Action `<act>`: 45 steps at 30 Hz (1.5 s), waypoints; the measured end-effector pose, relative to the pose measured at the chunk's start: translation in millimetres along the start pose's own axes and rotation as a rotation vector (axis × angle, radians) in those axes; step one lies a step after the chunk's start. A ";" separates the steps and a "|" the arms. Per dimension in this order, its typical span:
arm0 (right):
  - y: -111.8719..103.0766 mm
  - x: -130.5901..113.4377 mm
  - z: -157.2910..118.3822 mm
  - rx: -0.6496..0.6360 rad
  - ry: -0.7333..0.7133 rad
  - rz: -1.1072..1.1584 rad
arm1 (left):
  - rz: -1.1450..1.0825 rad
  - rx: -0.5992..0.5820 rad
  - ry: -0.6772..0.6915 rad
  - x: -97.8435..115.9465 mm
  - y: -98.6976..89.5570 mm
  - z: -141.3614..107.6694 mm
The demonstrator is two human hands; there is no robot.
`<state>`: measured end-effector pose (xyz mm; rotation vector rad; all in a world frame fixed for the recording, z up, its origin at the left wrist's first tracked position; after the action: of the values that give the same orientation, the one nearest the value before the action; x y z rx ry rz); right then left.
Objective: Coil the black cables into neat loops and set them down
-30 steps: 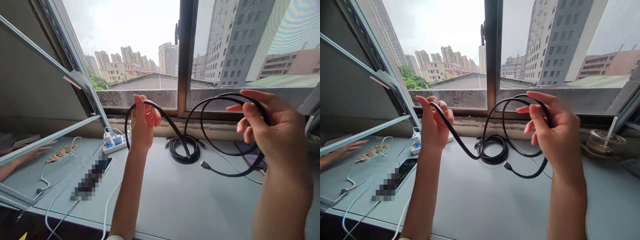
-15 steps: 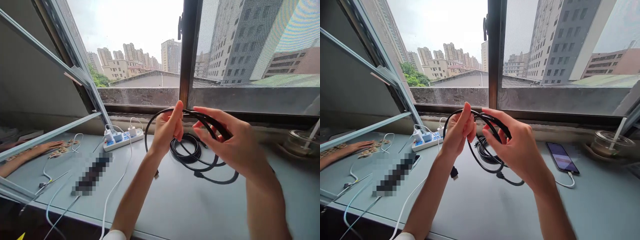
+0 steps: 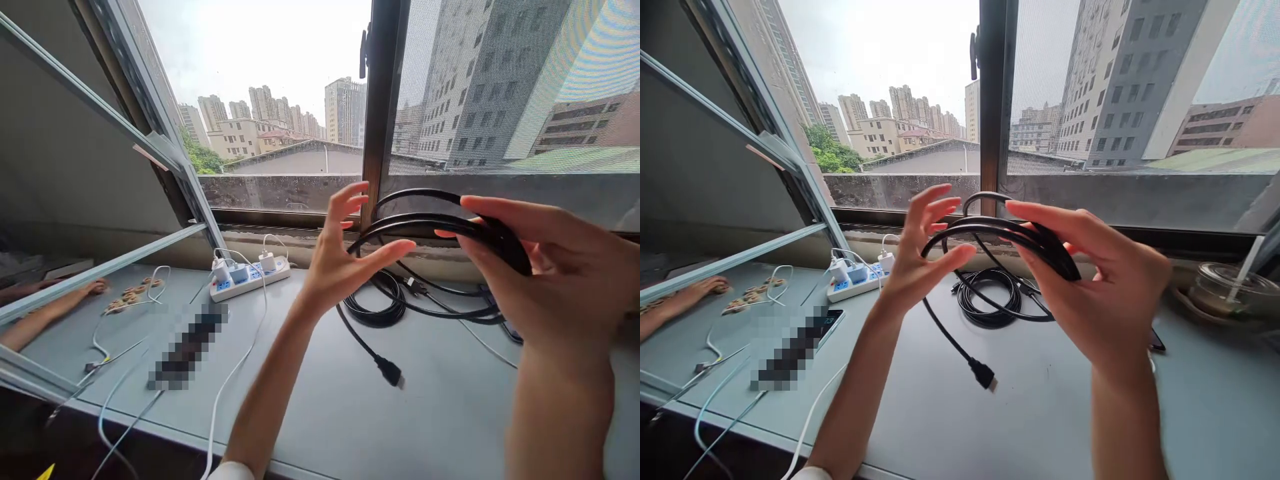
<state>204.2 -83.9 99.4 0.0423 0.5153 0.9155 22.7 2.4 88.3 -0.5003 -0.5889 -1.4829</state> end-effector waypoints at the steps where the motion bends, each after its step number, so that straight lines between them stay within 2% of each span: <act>1: 0.7 -1.9 -1.1 0.014 -0.017 0.024 | -0.022 -0.042 -0.027 -8.2 8.8 -2.1; 2: 1.2 -3.1 -2.4 0.030 -0.028 0.040 | -0.053 -0.061 -0.063 -17.0 16.0 -3.8; 4: 2.8 -4.0 -5.3 0.052 -0.040 0.060 | -0.126 -0.004 -0.112 -30.9 21.0 -4.9; 7: 6.1 -4.3 -8.5 0.062 -0.058 0.094 | -0.217 0.131 -0.185 -44.4 13.9 -3.6; 10: 7.6 2.6 -7.5 0.085 -0.027 0.041 | -0.255 0.113 -0.331 -53.8 6.1 -1.6; 12: 14.2 12.3 -7.0 0.040 0.036 -0.048 | -0.246 0.139 -0.383 -53.6 -6.2 1.2; 15: 32.3 27.7 -12.9 -0.098 0.171 -0.097 | -0.249 0.253 -0.390 -44.7 -25.9 3.9; 17: 43.7 35.8 -21.2 -0.164 0.290 -0.037 | -0.294 0.271 -0.409 -38.9 -27.1 2.1; 20: 50.0 41.5 -31.2 -0.168 0.462 0.137 | -0.365 0.245 -0.438 -36.6 -18.7 -1.8; 23: 47.3 41.8 -34.2 -0.187 0.596 0.333 | -0.312 0.135 -0.465 -47.4 -4.6 -3.5; 25: 39.4 40.5 -31.2 -0.184 0.645 0.403 | -0.179 0.040 -0.489 -61.2 3.9 -5.2; 29: 17.9 36.3 -21.4 -0.058 0.634 0.377 | 0.113 -0.156 -0.584 -89.1 19.3 -17.6; 31: 12.7 31.2 -20.1 0.025 0.587 0.367 | 0.158 -0.355 -0.666 -97.3 36.0 -33.1; 33: 10.9 24.3 -22.0 0.097 0.511 0.362 | 0.124 -0.643 -0.745 -98.4 57.5 -56.9; 35: 14.9 17.1 -26.7 0.095 0.436 0.369 | 0.020 -0.908 -0.778 -91.1 75.1 -80.0; 37: 21.2 11.4 -32.4 0.031 0.377 0.380 | -0.117 -1.019 -0.763 -81.7 84.7 -90.1; 39: 25.2 5.4 -36.4 -0.051 0.299 0.385 | -0.241 -0.950 -0.724 -76.4 88.0 -84.6; 42: 26.2 1.5 -36.8 -0.096 0.204 0.435 | -0.347 -0.712 -0.672 -76.6 85.2 -66.4; 43: 25.6 3.6 -35.2 -0.068 0.203 0.489 | -0.378 -0.626 -0.651 -76.9 83.2 -59.9; 45: 22.8 16.9 -31.1 0.080 0.267 0.634 | -0.466 -0.429 -0.604 -76.4 76.4 -46.2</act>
<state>181.7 -62.5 70.9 0.1639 0.8089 1.5311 101.8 33.9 7.5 -1.2354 -0.9027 -1.9204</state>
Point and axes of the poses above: each hand's wrist, its own z-axis towards the middle knuckle, its own y-axis out of the palm, x = y × z, the point moved 9 cm from there along z, towards the middle knuckle, and after that the axes turned 11 degrees about x, right-handed, at the moved point
